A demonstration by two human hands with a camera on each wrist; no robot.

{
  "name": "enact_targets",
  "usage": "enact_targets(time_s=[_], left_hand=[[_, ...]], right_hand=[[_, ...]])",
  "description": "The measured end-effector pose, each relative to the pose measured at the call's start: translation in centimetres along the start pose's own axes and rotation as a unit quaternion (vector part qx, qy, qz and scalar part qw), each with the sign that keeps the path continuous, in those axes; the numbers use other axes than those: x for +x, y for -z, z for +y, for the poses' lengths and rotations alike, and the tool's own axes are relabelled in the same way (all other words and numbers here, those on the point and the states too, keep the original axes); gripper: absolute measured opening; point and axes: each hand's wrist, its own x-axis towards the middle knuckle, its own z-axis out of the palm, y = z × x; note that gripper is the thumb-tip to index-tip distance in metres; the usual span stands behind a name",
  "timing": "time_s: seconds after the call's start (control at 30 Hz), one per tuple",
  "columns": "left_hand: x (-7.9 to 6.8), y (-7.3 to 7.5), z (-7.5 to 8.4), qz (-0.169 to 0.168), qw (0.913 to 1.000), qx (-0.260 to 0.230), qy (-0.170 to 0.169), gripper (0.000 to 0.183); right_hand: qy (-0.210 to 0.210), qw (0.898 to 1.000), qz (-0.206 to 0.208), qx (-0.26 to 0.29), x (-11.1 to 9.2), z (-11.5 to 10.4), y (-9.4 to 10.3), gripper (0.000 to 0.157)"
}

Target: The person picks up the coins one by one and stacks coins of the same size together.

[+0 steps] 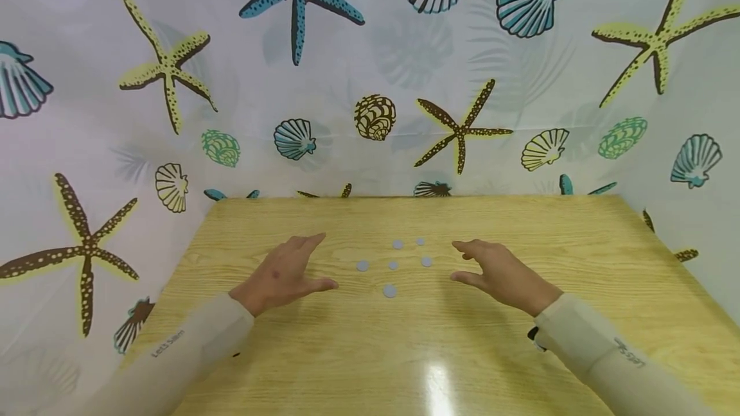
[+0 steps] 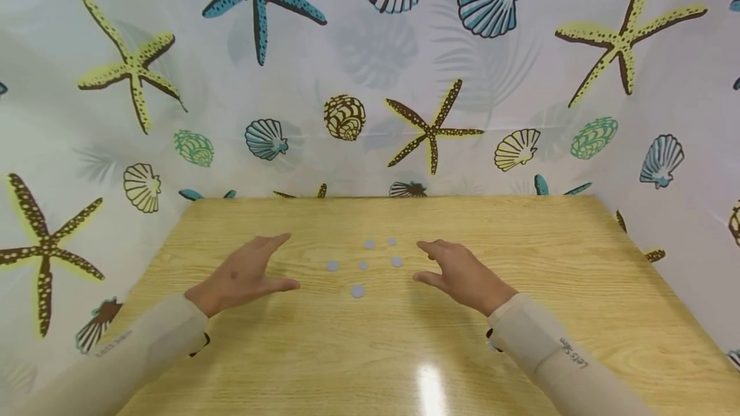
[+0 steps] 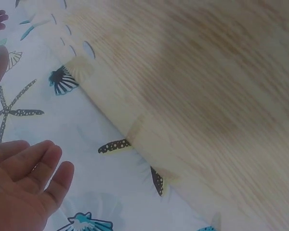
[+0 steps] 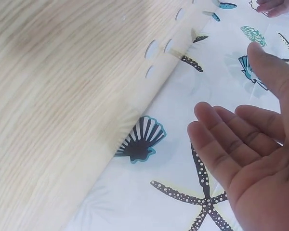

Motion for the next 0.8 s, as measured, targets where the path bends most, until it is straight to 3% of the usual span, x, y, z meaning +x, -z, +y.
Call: enact_targets(time_s=[0.43, 0.8], left_hand=[[0.5, -2.4, 0.9, 0.003, 0.9973, -0.073, -0.009, 0.08], [1.0, -4.4, 1.2, 0.022, 0.994, -0.102, -0.035, 0.069]], right_hand=[[0.011, 0.998, 0.019, 0.058, 1.1, -0.6, -2.2, 0.051], [0.015, 0.997, 0.014, 0.079, 1.7, -1.0, -4.1, 0.045]])
